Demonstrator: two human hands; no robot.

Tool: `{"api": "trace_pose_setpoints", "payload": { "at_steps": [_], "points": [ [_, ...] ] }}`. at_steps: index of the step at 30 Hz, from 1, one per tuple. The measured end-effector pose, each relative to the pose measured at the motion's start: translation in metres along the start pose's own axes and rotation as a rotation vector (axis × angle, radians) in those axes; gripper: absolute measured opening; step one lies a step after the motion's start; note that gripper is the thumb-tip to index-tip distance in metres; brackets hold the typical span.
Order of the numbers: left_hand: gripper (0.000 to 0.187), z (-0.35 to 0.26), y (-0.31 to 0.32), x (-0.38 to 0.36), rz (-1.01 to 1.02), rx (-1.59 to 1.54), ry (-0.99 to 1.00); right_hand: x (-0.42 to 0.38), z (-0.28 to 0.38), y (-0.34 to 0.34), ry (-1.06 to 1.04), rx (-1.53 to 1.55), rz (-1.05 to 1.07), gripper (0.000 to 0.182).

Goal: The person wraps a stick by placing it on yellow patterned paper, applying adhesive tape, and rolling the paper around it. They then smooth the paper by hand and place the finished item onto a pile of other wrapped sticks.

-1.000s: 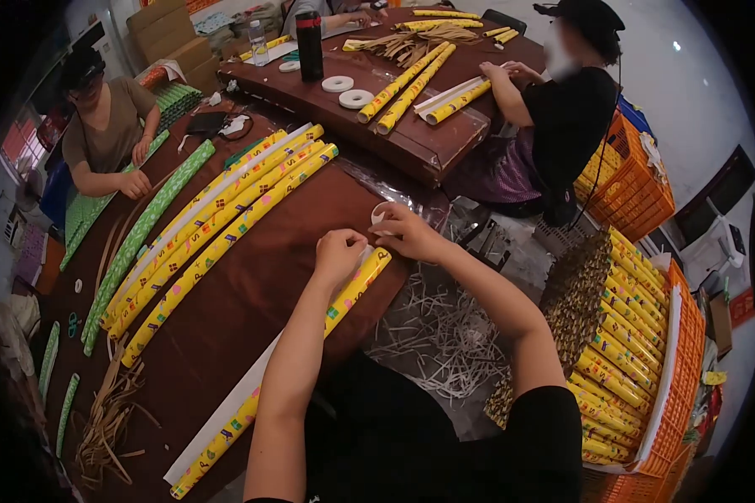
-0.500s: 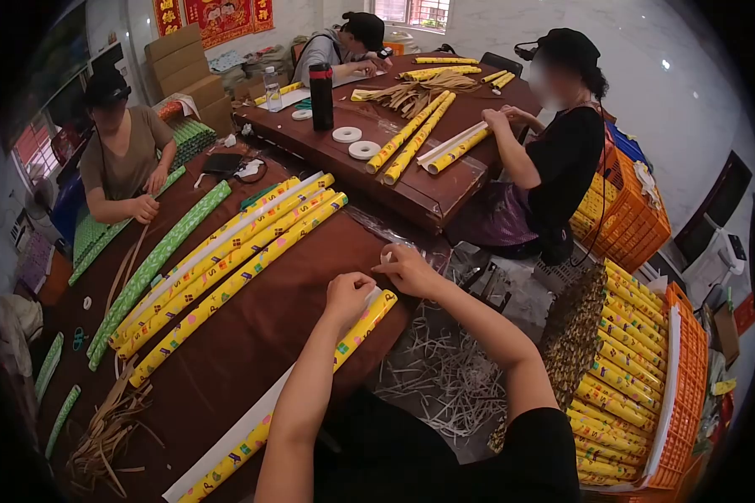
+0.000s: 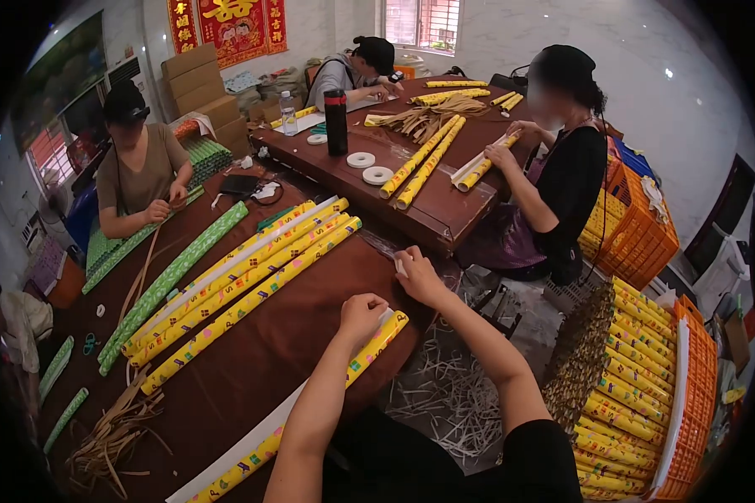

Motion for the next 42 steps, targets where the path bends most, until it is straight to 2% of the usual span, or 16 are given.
{"api": "trace_pose_setpoints", "payload": {
  "at_steps": [5, 15, 18, 20, 22, 23, 24, 26, 27, 30, 31, 35, 38, 40, 41, 42],
  "points": [
    [0.015, 0.021, 0.008, 0.006, 0.000, 0.004, 0.021, 0.025, -0.007, 0.020, 0.100, 0.005, 0.131, 0.071],
    [0.015, 0.019, 0.005, 0.006, 0.026, 0.029, 0.028, 0.032, 0.006, 0.022, 0.116, 0.137, 0.111, 0.078],
    [0.015, 0.028, 0.007, 0.007, 0.035, -0.031, 0.062, 0.025, 0.029, 0.007, 0.016, -0.075, 0.185, 0.073],
    [0.015, 0.026, 0.006, 0.010, 0.048, 0.004, 0.095, 0.017, 0.047, -0.008, -0.166, -0.302, -0.137, 0.060],
    [0.015, 0.012, 0.003, 0.005, 0.082, 0.024, -0.021, 0.003, 0.069, -0.016, -0.200, -0.229, -0.152, 0.040],
    [0.016, 0.011, 0.002, 0.002, 0.121, 0.040, -0.143, -0.006, 0.078, -0.012, -0.122, -0.151, 0.150, 0.023],
    [0.016, 0.023, 0.003, 0.009, 0.121, 0.042, -0.143, -0.020, 0.098, -0.016, -0.238, -0.009, 0.082, 0.020],
    [0.031, 0.058, 0.002, 0.026, -0.146, -0.636, -0.097, -0.053, 0.132, -0.018, -0.373, 0.060, 0.060, 0.020],
    [0.030, 0.039, -0.013, 0.021, -0.224, -0.369, -0.005, -0.068, 0.143, -0.015, -0.397, -0.015, 0.104, 0.022],
    [0.017, 0.032, -0.031, 0.017, -0.353, -0.622, -0.064, -0.097, 0.143, 0.003, -0.534, 0.094, 0.266, 0.032],
    [0.017, 0.026, -0.034, 0.018, -0.354, -0.621, -0.056, -0.099, 0.146, 0.001, -0.575, 0.088, 0.202, 0.035],
    [0.018, -0.022, -0.034, 0.007, -0.454, -0.620, 0.159, -0.101, 0.141, 0.005, -0.534, 0.099, 0.297, 0.041],
    [0.018, -0.100, -0.006, -0.027, -0.214, -0.411, 0.344, -0.101, 0.126, 0.021, -0.459, 0.349, 0.154, 0.044],
    [0.016, -0.166, 0.028, -0.089, 0.065, -0.277, 0.667, -0.103, 0.126, 0.025, -0.549, 0.115, 0.177, 0.042],
    [0.015, -0.181, 0.053, -0.120, 0.436, -0.466, 0.631, -0.100, 0.134, 0.013, -0.526, 0.158, 0.207, 0.043],
    [0.015, -0.193, 0.071, -0.158, 0.579, -0.443, 0.584, -0.100, 0.138, 0.009, -0.535, 0.167, 0.211, 0.043]
  ]
}}
Point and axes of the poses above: each hand's wrist, its own x-axis towards the middle knuckle, its own y-axis out of the palm, z = x × y, the point moved 5 cm from there along x, towards the middle knuckle, and after that the axes turned 9 degrees about y, right-handed, at the moved point
